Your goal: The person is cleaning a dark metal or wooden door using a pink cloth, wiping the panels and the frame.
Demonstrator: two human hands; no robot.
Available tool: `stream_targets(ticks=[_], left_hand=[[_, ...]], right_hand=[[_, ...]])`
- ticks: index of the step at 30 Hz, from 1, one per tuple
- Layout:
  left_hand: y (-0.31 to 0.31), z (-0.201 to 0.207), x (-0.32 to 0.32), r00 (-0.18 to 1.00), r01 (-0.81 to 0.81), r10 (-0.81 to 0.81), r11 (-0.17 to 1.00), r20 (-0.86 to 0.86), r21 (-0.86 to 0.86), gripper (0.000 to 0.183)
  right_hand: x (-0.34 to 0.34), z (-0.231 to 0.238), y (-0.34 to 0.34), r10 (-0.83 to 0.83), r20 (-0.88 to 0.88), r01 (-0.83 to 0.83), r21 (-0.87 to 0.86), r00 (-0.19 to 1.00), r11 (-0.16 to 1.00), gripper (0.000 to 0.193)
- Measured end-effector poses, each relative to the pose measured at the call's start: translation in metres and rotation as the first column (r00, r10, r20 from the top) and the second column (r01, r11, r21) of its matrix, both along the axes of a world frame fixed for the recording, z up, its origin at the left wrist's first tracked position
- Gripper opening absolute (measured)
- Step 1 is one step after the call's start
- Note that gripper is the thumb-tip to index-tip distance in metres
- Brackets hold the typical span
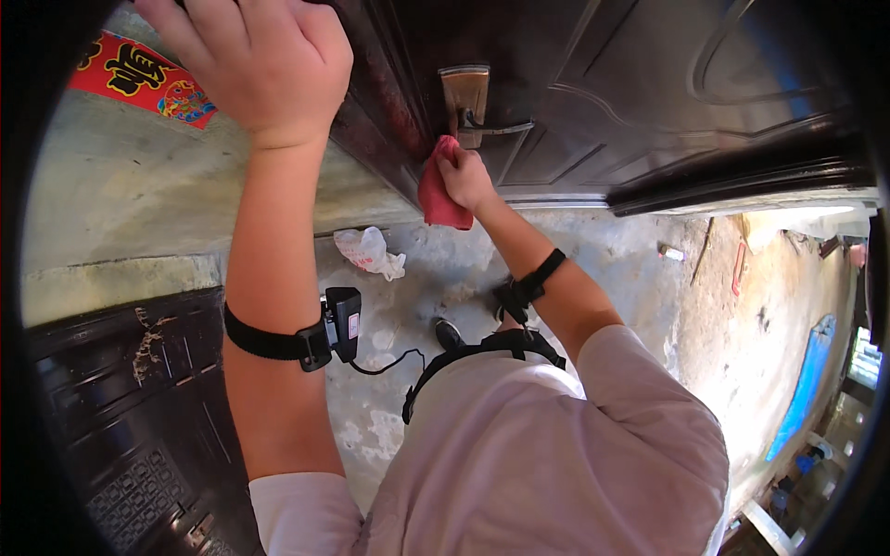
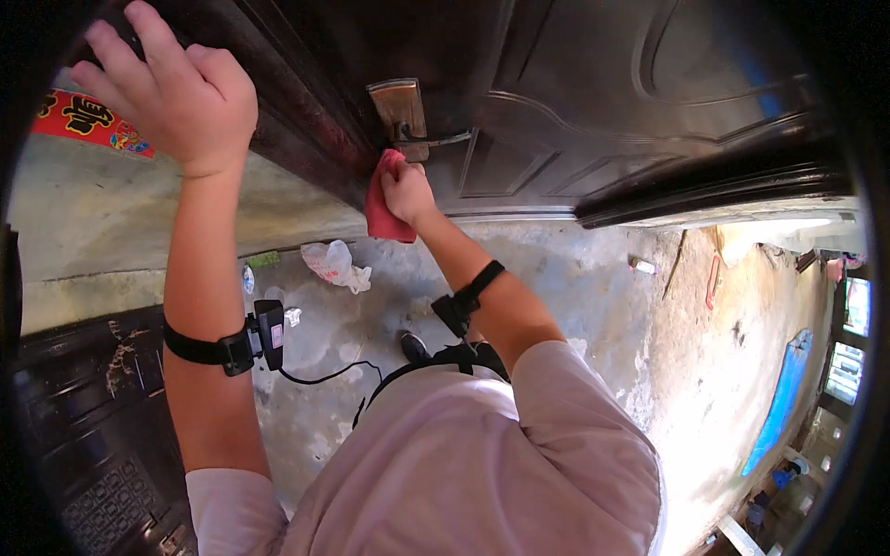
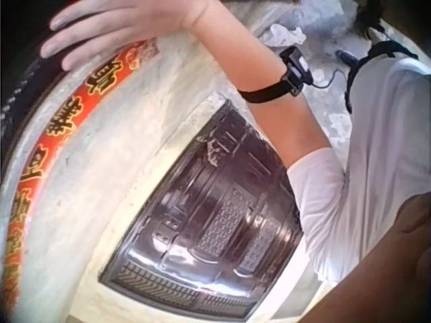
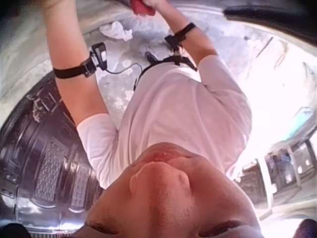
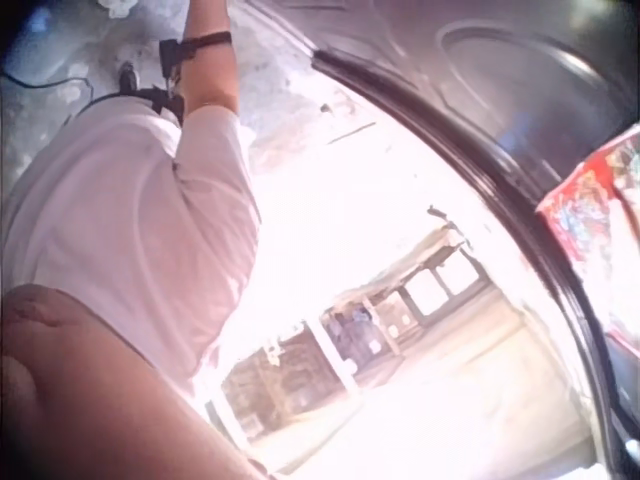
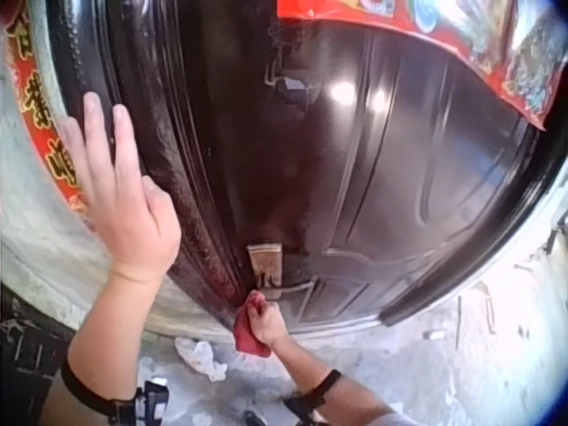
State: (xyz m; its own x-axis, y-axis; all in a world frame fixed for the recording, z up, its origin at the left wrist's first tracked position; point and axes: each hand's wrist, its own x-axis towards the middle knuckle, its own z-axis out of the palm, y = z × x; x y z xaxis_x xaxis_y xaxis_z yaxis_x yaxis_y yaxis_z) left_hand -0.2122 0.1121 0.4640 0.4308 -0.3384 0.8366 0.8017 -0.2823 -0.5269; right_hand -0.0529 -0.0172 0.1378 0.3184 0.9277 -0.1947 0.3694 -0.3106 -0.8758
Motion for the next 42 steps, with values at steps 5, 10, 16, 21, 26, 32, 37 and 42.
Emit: stream_targets(ticks=[5, 10, 16, 21, 26, 32, 37, 42], left_hand=[[-0.007, -0.005, 0.004, 0.998, 0.02, -0.013, 0.993, 0.058, -0.119, 0.07], [-0.016, -0.008, 0.009, 0.993, 0.079, -0.063, 0.983, 0.099, -0.167, 0.068], [-0.032, -0.01, 0.018, 0.984, 0.138, -0.107, 0.965, 0.145, -0.225, 0.066], [-0.057, -0.007, 0.023, 0.984, 0.092, -0.011, 0.888, 0.18, -0.451, 0.066], [-0.057, -0.008, 0.018, 0.984, 0.089, -0.008, 0.886, 0.177, -0.455, 0.066], [-0.086, 0.015, 0.008, 0.765, 0.605, -0.424, 0.214, 0.485, -0.767, 0.065], [-0.035, -0.008, 0.025, 0.968, 0.198, -0.162, 0.963, 0.194, -0.183, 0.063], [-0.034, -0.017, 0.023, 0.965, 0.228, -0.167, 0.913, 0.201, -0.339, 0.064]], right_hand=[[-0.028, 0.055, -0.016, -0.189, 0.021, 0.172, 0.324, 0.982, 0.93, 0.043], [-0.031, 0.08, -0.017, -0.184, -0.091, 0.204, 0.335, 0.979, 0.92, 0.05], [-0.023, 0.098, -0.025, 0.004, -0.836, 0.203, 0.138, 0.549, 0.969, 0.056], [-0.012, 0.041, -0.012, 0.029, -0.373, 0.099, 0.318, 0.928, 0.943, 0.064], [-0.016, 0.05, -0.016, 0.004, -0.199, 0.032, 0.176, 0.98, 0.984, 0.07], [-0.036, 0.103, -0.015, -0.002, -0.555, 0.267, 0.398, 0.832, 0.878, 0.057], [-0.035, 0.148, -0.016, 0.057, -0.64, 0.261, 0.392, 0.767, 0.882, 0.06], [-0.027, 0.083, -0.012, 0.057, -0.56, 0.239, 0.441, 0.826, 0.865, 0.061]])
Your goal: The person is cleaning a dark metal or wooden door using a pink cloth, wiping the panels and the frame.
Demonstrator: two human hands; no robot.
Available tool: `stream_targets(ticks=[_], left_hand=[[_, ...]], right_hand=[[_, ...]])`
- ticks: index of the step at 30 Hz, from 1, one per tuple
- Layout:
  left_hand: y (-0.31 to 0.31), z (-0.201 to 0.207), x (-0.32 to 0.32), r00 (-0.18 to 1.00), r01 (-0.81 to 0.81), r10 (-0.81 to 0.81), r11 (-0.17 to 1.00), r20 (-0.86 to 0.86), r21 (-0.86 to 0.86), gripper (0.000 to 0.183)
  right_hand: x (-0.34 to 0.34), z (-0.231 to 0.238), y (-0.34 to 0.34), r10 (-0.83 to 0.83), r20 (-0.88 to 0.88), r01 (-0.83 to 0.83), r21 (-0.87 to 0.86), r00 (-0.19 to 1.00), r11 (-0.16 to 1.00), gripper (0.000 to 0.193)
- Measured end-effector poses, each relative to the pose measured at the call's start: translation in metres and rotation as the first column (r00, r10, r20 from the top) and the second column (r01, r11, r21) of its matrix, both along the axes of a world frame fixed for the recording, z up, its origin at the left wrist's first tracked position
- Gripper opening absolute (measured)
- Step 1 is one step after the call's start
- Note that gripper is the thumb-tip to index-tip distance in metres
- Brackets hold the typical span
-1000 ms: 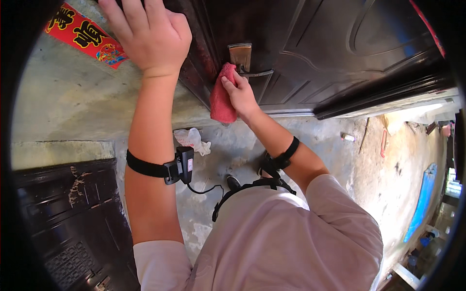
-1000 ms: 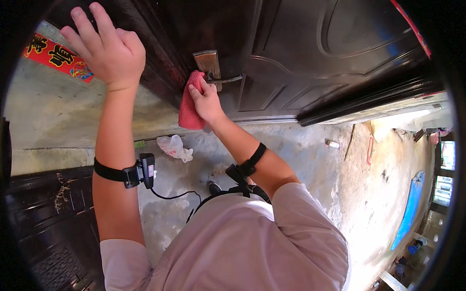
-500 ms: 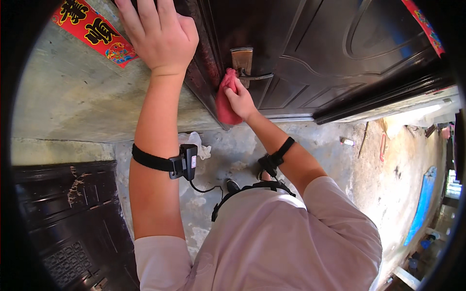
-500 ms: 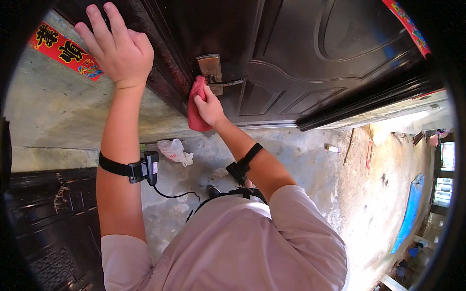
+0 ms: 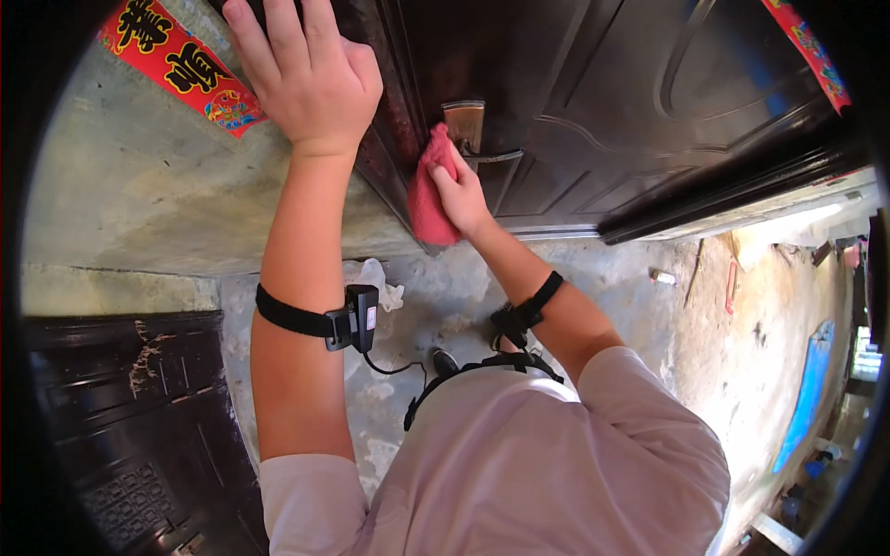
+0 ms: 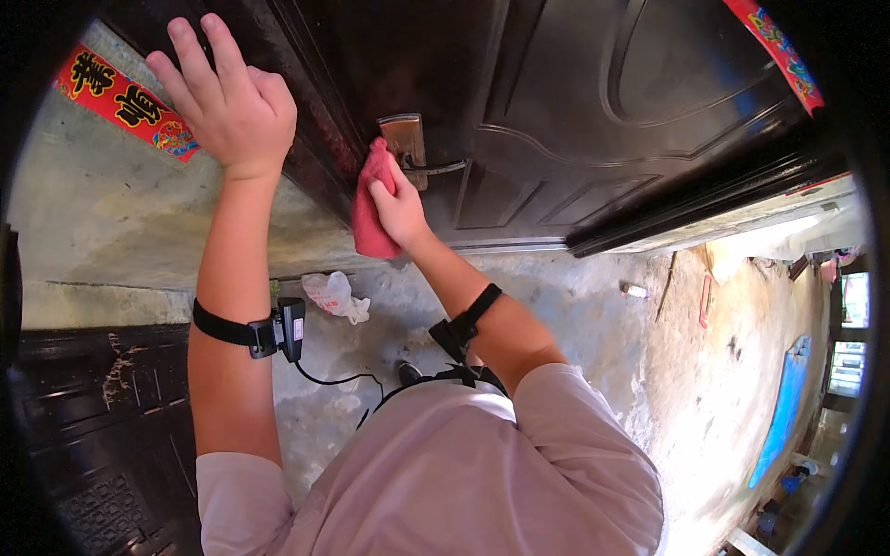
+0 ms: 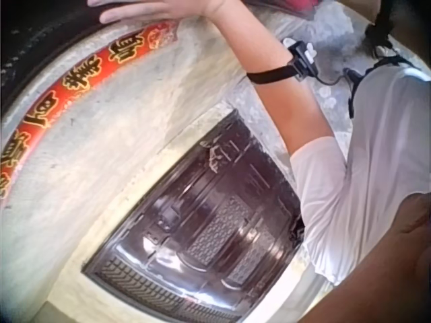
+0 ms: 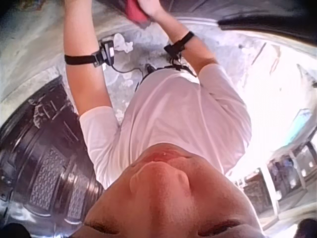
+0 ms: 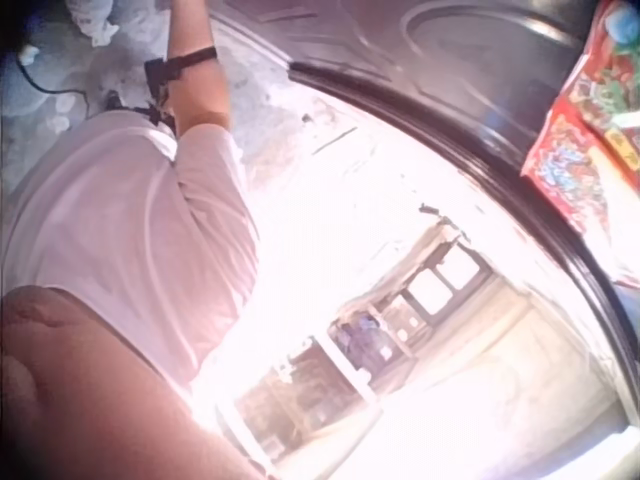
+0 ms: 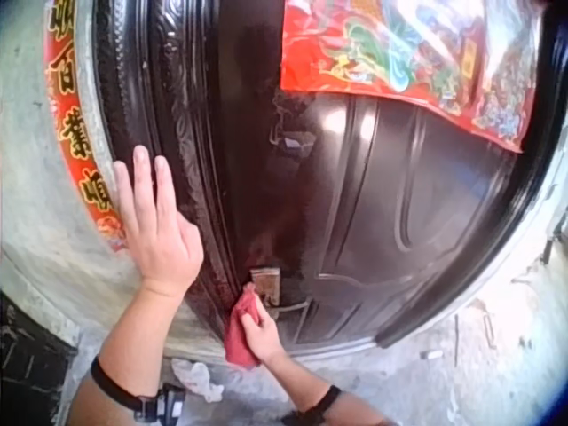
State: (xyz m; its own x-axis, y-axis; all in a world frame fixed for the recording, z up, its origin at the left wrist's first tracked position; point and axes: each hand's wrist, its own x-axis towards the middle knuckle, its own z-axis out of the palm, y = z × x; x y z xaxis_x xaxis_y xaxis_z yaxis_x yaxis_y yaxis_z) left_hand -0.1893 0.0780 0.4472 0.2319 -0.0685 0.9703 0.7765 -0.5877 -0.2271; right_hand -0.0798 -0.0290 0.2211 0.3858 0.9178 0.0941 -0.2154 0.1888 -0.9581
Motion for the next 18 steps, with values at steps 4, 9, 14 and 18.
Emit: stream_targets(ticks=[4, 9, 14, 18], left_hand=[[-0.003, 0.0, 0.0, 1.0, -0.005, 0.005, 1.0, 0.001, -0.012, 0.066], [0.0, 0.001, 0.0, 1.0, 0.008, -0.008, 1.0, -0.008, 0.0, 0.066], [-0.006, 0.002, -0.002, 1.0, 0.004, -0.004, 1.0, -0.012, -0.015, 0.068], [-0.003, 0.001, -0.004, 0.999, 0.026, -0.026, 0.999, -0.026, 0.019, 0.069]], right_hand=[[-0.002, -0.022, 0.0, -0.025, 0.089, 0.031, -0.071, 0.996, 0.997, 0.065], [-0.001, 0.007, -0.004, -0.027, 0.079, 0.033, -0.077, 0.997, 0.996, 0.063], [-0.008, 0.075, -0.01, -0.02, 0.023, 0.021, -0.056, 1.0, 0.998, 0.059], [-0.013, 0.017, -0.003, -0.157, 0.113, 0.162, -0.031, 0.981, 0.986, 0.055]])
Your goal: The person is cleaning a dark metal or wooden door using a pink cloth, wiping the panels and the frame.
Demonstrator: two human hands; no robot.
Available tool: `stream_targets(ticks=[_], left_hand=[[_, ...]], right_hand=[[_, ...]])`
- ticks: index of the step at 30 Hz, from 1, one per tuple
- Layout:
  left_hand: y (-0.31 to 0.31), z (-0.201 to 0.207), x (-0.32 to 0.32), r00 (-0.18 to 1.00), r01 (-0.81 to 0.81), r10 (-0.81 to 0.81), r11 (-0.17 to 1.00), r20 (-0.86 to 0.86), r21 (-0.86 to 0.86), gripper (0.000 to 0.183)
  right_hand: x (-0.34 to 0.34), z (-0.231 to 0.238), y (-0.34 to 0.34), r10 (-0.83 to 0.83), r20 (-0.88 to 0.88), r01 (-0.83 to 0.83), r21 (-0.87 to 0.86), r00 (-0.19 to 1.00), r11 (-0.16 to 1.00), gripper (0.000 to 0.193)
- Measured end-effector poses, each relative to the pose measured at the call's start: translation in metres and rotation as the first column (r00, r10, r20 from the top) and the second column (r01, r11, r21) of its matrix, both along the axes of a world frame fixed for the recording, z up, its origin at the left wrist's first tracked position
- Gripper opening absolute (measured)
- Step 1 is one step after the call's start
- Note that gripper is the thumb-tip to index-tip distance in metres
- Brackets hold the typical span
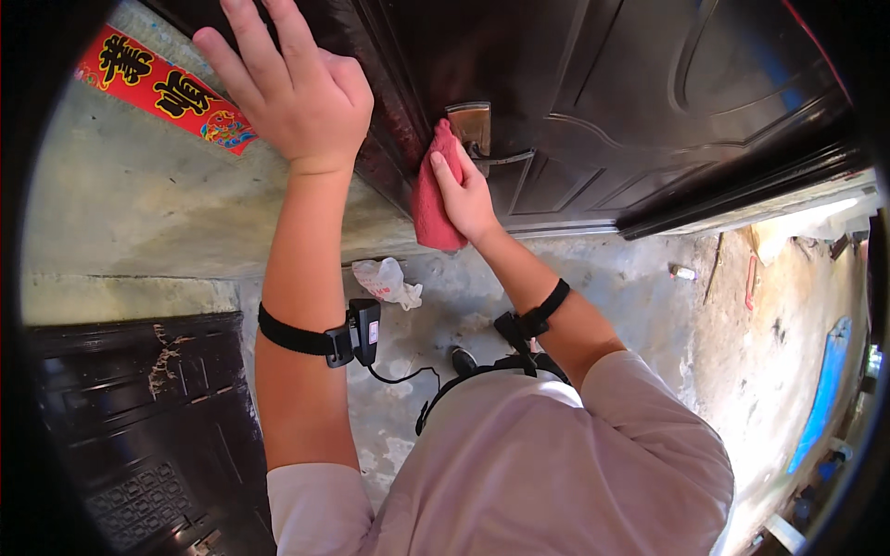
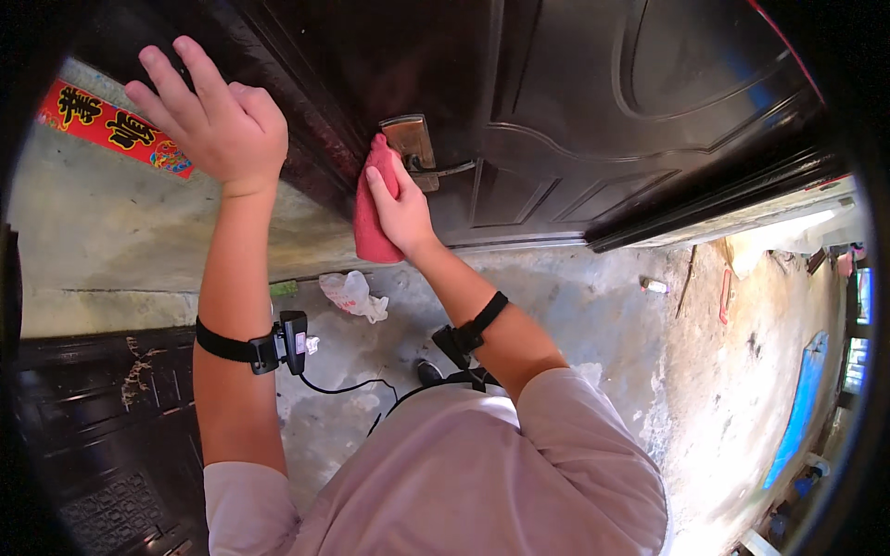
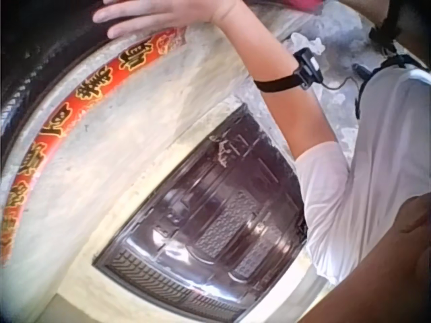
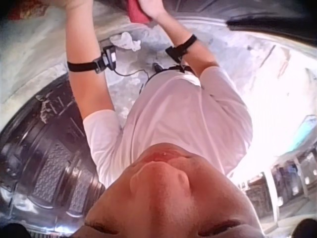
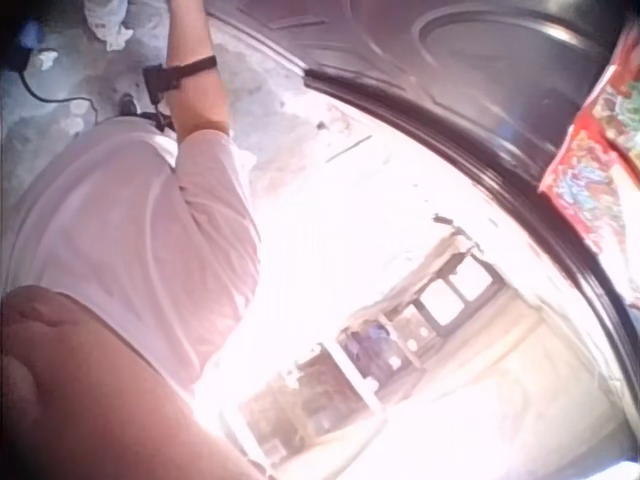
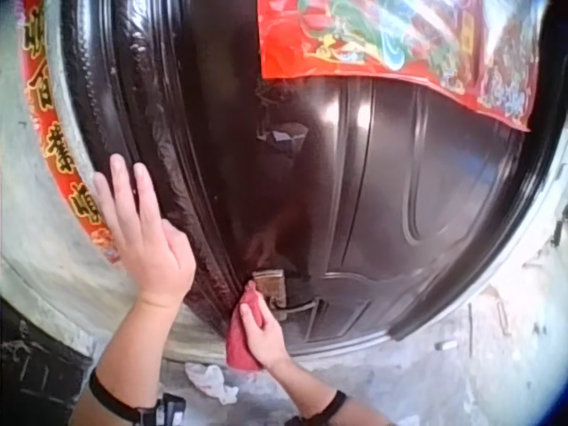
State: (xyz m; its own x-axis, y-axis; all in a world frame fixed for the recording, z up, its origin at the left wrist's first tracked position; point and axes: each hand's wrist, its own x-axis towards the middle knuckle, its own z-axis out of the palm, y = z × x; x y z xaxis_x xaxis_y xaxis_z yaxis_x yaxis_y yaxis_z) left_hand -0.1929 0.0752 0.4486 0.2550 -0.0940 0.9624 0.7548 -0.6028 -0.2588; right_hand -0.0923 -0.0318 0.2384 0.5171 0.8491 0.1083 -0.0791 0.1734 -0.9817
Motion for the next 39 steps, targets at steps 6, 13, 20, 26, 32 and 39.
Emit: stream_targets(ticks=[6, 13, 20, 26, 32, 39], left_hand=[[0.001, 0.004, -0.003, 0.999, 0.007, -0.007, 1.0, -0.05, 0.0, 0.07], [0.005, 0.005, -0.004, 0.997, 0.026, -0.024, 0.999, -0.072, 0.023, 0.068], [0.001, 0.009, -0.002, 0.997, -0.02, 0.021, 1.0, -0.076, 0.014, 0.068], [-0.005, 0.0, -0.015, 0.994, -0.078, 0.067, 0.988, -0.083, -0.136, 0.071], [-0.096, 0.001, -0.031, 0.98, 0.105, -0.146, 0.957, -0.136, -0.272, 0.061], [-0.272, 0.019, -0.139, 0.812, -0.582, -0.054, -0.018, 0.58, 0.813, 0.04]], right_hand=[[0.006, -0.066, 0.0, 0.075, -0.044, -0.079, -0.095, 0.996, 0.992, 0.06], [0.018, -0.135, 0.002, 0.154, -0.133, -0.184, -0.256, 0.979, 0.949, 0.069], [0.039, -0.144, 0.002, 0.207, -0.104, -0.229, -0.317, 0.973, 0.92, 0.069], [0.074, -0.113, -0.027, 0.622, 0.086, -0.419, -0.666, 0.778, 0.616, 0.064], [0.14, -0.101, -0.127, 0.709, -0.016, -0.419, -0.817, 0.705, 0.398, 0.067], [0.207, -0.123, -0.229, 0.612, -0.062, -0.251, -0.941, 0.788, 0.228, 0.064]])
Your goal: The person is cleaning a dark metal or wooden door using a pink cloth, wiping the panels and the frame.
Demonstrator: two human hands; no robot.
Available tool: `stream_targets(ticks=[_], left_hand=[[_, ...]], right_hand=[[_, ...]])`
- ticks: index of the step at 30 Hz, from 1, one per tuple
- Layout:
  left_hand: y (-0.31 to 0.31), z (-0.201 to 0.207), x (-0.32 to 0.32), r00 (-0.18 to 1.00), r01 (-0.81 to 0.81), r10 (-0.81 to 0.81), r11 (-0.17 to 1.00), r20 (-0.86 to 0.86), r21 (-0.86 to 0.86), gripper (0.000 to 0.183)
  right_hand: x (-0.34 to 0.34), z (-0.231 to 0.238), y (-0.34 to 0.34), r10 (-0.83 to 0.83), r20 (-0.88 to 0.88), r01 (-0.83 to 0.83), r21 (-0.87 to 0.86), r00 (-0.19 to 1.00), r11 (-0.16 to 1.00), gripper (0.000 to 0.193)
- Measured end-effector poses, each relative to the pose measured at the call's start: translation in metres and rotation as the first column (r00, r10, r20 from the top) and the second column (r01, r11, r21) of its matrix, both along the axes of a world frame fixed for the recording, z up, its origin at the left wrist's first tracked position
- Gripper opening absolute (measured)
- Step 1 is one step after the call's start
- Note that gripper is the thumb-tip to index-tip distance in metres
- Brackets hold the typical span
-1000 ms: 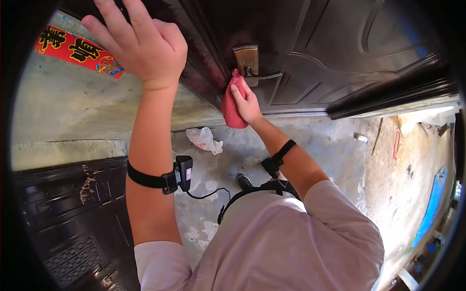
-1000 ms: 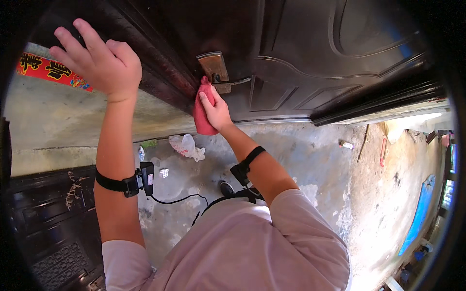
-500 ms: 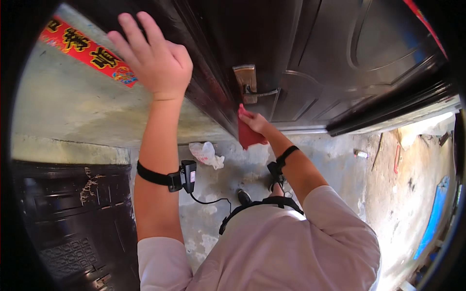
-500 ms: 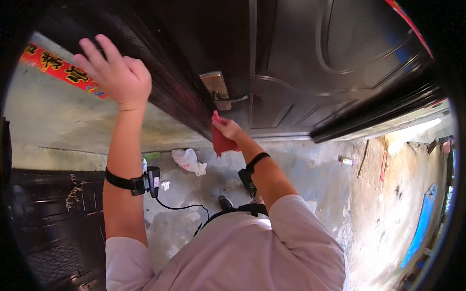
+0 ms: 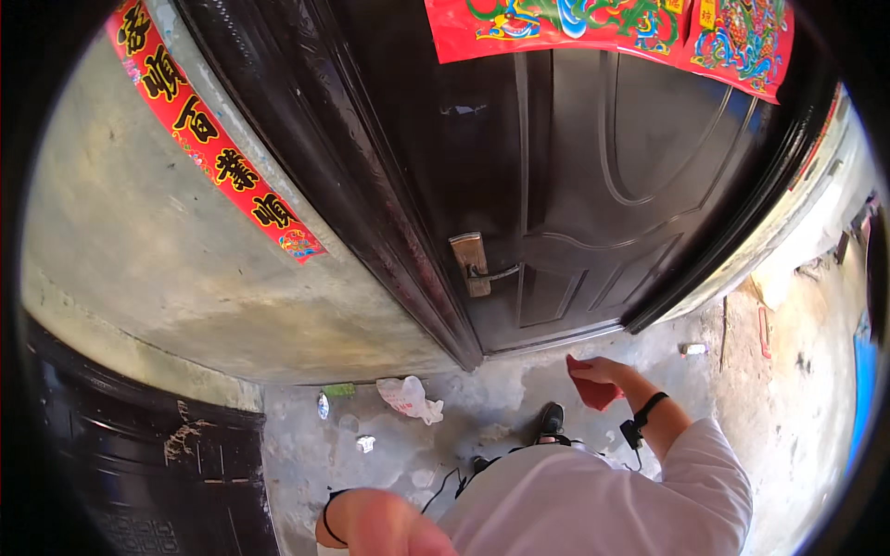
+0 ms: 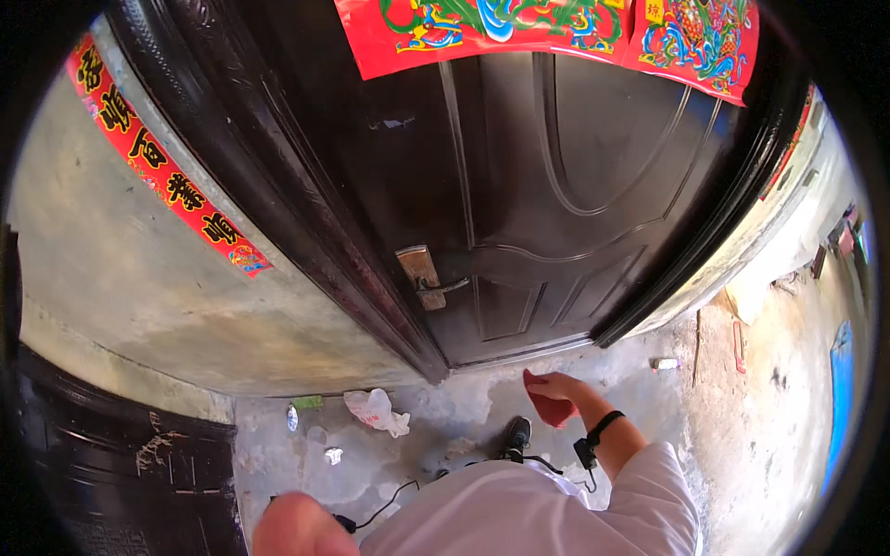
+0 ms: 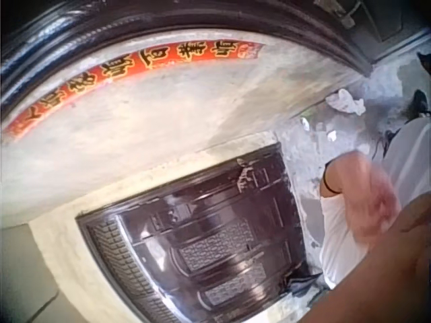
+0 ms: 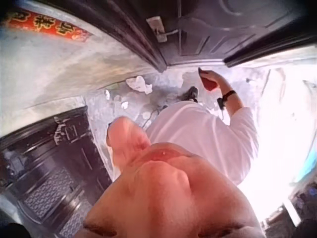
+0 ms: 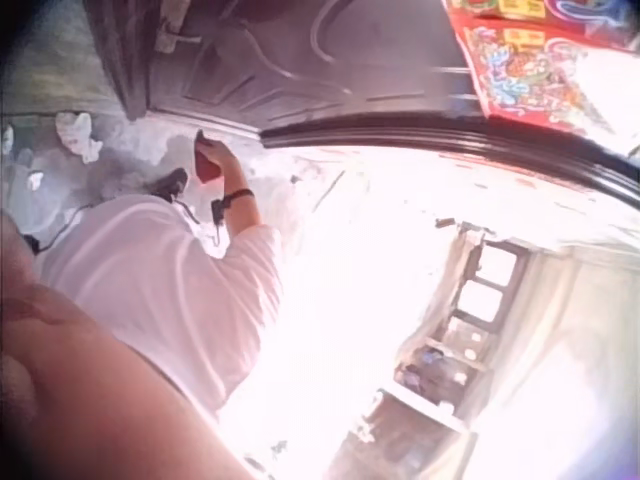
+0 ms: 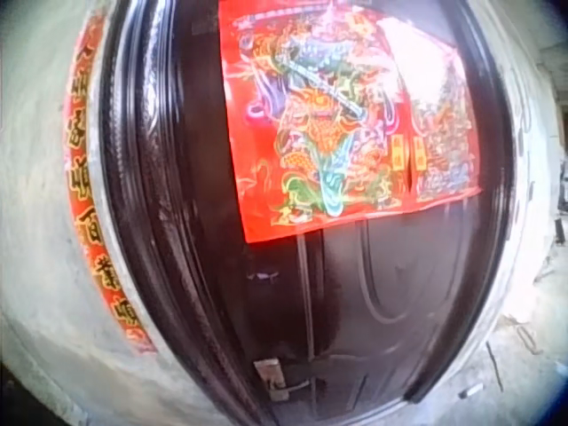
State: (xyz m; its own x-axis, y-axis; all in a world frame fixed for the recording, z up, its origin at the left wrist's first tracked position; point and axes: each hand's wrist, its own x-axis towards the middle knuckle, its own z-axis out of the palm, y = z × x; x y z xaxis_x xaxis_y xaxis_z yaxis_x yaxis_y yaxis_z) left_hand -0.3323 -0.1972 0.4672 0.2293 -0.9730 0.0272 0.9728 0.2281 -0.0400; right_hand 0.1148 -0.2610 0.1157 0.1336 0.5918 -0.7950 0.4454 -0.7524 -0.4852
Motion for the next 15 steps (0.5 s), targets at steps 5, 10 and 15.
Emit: stream_targets(ticks=[5, 10, 15], left_hand=[[-0.022, -0.039, 0.016, 0.952, -0.139, 0.118, 0.989, 0.281, 0.055, 0.036], [-0.031, -0.073, 0.013, 0.975, -0.117, 0.103, 0.991, 0.198, 0.062, 0.038], [-0.032, -0.081, 0.004, 0.987, -0.096, 0.081, 0.99, 0.136, 0.106, 0.04]], right_hand=[[0.025, -0.046, -0.033, -0.001, 0.047, 0.003, -0.039, 0.999, 0.999, 0.07], [0.009, -0.024, -0.027, -0.117, 0.003, 0.117, -0.001, 0.993, 0.993, 0.069], [-0.014, -0.004, -0.013, -0.054, 0.051, 0.051, 0.051, 0.997, 0.997, 0.069]])
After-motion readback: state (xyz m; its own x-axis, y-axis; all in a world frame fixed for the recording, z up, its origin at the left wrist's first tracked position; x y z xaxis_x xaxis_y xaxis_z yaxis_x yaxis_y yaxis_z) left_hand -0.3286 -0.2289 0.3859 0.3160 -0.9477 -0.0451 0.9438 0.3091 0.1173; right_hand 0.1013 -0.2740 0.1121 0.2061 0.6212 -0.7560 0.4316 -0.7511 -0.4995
